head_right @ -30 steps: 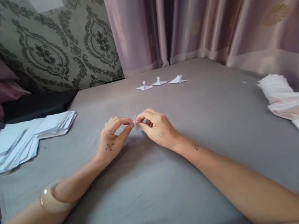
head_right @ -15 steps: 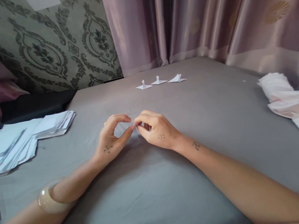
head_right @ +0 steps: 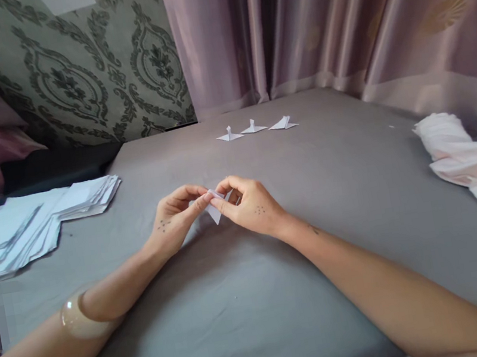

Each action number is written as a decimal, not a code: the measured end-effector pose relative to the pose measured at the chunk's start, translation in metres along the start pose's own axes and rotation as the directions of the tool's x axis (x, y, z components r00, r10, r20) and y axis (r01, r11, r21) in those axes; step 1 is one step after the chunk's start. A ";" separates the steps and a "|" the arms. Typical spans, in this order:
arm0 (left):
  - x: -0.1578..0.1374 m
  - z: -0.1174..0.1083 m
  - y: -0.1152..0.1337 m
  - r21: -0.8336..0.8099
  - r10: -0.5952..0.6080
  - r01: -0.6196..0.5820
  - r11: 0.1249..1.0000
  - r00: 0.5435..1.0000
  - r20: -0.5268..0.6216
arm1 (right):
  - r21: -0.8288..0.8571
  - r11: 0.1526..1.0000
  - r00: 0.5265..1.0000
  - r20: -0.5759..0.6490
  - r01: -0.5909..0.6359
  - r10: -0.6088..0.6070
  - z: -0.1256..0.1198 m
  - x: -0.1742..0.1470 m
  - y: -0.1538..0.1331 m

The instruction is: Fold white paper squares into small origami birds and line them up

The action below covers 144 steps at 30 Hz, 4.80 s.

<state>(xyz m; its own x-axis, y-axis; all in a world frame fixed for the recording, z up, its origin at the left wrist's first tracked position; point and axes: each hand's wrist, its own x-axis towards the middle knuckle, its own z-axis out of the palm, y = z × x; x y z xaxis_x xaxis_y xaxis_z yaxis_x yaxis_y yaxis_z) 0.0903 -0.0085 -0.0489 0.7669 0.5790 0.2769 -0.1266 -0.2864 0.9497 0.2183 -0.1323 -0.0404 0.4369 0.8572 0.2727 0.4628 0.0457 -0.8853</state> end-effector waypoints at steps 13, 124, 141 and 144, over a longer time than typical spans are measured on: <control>0.004 0.000 -0.002 -0.317 -0.247 0.288 0.904 0.955 0.162 | 0.322 0.906 0.961 0.129 -0.274 0.245 -0.008 0.007 -0.004; 0.013 0.003 -0.024 0.008 -0.195 0.196 0.981 0.968 0.160 | 0.380 0.881 0.935 -0.096 -0.283 0.342 0.012 0.026 0.031; 0.014 0.003 -0.019 -0.055 -0.188 0.204 0.977 0.958 0.216 | 0.370 0.873 0.935 -0.032 -0.317 0.354 0.004 0.023 0.037; 0.014 0.003 -0.017 -0.018 -0.203 0.211 0.977 0.957 0.209 | 0.330 0.892 0.939 -0.043 -0.309 0.341 0.004 0.022 0.038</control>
<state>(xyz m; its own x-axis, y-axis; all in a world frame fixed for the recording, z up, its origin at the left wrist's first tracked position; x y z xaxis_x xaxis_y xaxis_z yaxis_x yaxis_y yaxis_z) 0.1051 0.0022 -0.0621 0.8909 0.4523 0.0416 0.0270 -0.1442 0.9892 0.2421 -0.1098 -0.0700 0.6015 0.7983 -0.0299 0.0229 -0.0547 -0.9982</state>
